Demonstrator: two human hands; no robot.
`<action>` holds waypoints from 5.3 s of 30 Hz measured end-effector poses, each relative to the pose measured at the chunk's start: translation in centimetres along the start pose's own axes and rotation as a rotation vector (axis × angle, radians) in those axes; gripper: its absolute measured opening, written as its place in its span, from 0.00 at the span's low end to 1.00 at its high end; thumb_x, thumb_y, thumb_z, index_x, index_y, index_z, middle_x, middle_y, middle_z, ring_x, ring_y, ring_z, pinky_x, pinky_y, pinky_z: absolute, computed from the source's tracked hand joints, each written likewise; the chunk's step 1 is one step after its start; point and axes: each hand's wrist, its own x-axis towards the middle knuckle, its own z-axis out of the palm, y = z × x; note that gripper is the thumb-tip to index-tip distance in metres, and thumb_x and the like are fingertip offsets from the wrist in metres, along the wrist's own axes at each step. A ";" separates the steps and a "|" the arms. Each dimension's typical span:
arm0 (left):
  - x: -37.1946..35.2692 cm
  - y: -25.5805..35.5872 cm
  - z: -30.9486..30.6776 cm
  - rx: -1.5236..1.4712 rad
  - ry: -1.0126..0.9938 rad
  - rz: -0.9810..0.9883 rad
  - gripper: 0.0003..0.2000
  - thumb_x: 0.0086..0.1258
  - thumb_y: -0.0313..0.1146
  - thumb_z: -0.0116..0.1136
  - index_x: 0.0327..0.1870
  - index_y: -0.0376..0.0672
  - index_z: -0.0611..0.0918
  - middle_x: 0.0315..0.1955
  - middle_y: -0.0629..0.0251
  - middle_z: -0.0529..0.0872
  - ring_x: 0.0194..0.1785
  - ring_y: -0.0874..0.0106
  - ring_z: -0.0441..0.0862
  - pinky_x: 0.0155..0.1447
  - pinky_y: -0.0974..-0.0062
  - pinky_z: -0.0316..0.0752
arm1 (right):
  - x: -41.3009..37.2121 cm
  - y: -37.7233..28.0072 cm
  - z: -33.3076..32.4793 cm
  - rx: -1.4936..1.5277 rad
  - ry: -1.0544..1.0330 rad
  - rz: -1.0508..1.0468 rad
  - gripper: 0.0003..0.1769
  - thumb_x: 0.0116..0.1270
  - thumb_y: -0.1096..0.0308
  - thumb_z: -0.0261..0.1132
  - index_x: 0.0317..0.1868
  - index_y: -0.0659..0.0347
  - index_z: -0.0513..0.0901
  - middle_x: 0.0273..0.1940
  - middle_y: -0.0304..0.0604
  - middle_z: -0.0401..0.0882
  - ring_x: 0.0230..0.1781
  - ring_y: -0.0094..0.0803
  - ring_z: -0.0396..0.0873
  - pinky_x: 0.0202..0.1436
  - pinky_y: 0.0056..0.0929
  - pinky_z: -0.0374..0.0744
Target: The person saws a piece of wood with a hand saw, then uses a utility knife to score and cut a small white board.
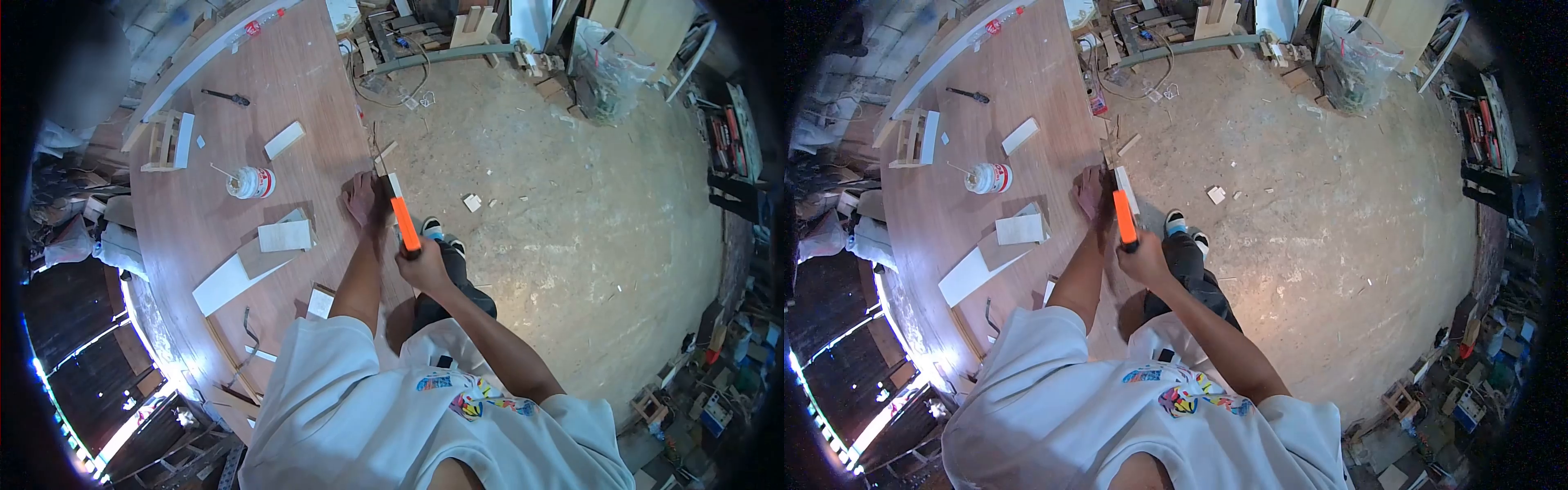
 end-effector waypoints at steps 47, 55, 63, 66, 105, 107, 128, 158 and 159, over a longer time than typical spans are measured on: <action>-1.1 2.7 -2.6 -0.176 0.052 0.044 0.10 0.63 0.44 0.55 0.34 0.49 0.81 0.38 0.67 0.80 0.46 0.64 0.75 0.52 0.62 0.65 | 2.4 -1.6 -1.5 -0.010 0.030 0.130 0.08 0.53 0.74 0.62 0.23 0.60 0.69 0.17 0.33 0.66 0.18 0.19 0.66 0.22 0.23 0.67; -1.2 3.0 -2.6 -0.187 0.061 0.105 0.10 0.63 0.45 0.55 0.33 0.49 0.82 0.37 0.67 0.80 0.45 0.64 0.75 0.51 0.63 0.64 | 1.1 -3.1 -1.1 -0.004 0.066 0.225 0.08 0.51 0.73 0.62 0.25 0.67 0.71 0.17 0.44 0.70 0.20 0.29 0.70 0.26 0.31 0.71; 0.9 1.1 -1.4 -0.112 0.107 -0.047 0.09 0.65 0.44 0.53 0.35 0.50 0.81 0.38 0.70 0.80 0.49 0.64 0.74 0.55 0.63 0.64 | -5.9 -6.5 -1.9 -0.009 -0.037 -0.017 0.05 0.53 0.77 0.62 0.27 0.64 0.72 0.18 0.37 0.69 0.21 0.22 0.69 0.26 0.26 0.70; 1.0 0.1 -0.3 -0.092 0.071 -0.033 0.10 0.65 0.45 0.53 0.36 0.51 0.81 0.39 0.70 0.81 0.51 0.65 0.74 0.57 0.64 0.63 | -8.3 -7.3 -2.8 0.034 -0.045 -0.010 0.05 0.51 0.79 0.61 0.25 0.64 0.72 0.18 0.38 0.69 0.21 0.24 0.70 0.27 0.25 0.70; 0.9 0.6 -1.6 0.010 0.023 -0.051 0.11 0.67 0.48 0.50 0.41 0.57 0.82 0.44 0.73 0.79 0.52 0.68 0.74 0.59 0.63 0.62 | 1.2 -1.2 1.9 -0.041 0.080 -0.046 0.06 0.51 0.77 0.62 0.23 0.68 0.71 0.17 0.45 0.68 0.20 0.26 0.68 0.26 0.29 0.70; 1.3 0.5 -1.3 -0.010 0.026 -0.065 0.11 0.67 0.48 0.51 0.42 0.57 0.81 0.44 0.72 0.79 0.52 0.68 0.75 0.60 0.63 0.62 | -1.4 -1.7 1.3 -0.038 0.069 0.001 0.06 0.51 0.78 0.62 0.24 0.67 0.71 0.18 0.44 0.69 0.21 0.25 0.69 0.27 0.28 0.70; 1.0 -1.3 1.4 -0.018 0.102 0.025 0.10 0.64 0.48 0.54 0.36 0.56 0.82 0.38 0.72 0.80 0.47 0.68 0.76 0.53 0.64 0.64 | -9.5 -5.3 -1.1 0.053 0.016 0.071 0.07 0.49 0.75 0.63 0.27 0.69 0.74 0.19 0.56 0.74 0.23 0.50 0.78 0.29 0.38 0.75; 1.4 0.7 -1.9 -0.092 0.020 -0.040 0.11 0.65 0.45 0.52 0.35 0.51 0.82 0.39 0.66 0.79 0.50 0.63 0.74 0.58 0.63 0.62 | -8.8 -8.2 -0.4 0.086 0.025 0.051 0.08 0.52 0.77 0.61 0.34 0.69 0.75 0.19 0.49 0.73 0.22 0.35 0.78 0.29 0.33 0.74; 1.5 0.7 -2.1 -0.094 0.064 -0.005 0.11 0.66 0.45 0.52 0.35 0.50 0.82 0.39 0.66 0.79 0.49 0.63 0.74 0.57 0.63 0.62 | -9.0 -8.4 -0.5 0.089 0.028 0.040 0.09 0.52 0.77 0.61 0.35 0.69 0.75 0.19 0.49 0.74 0.22 0.34 0.78 0.29 0.34 0.74</action>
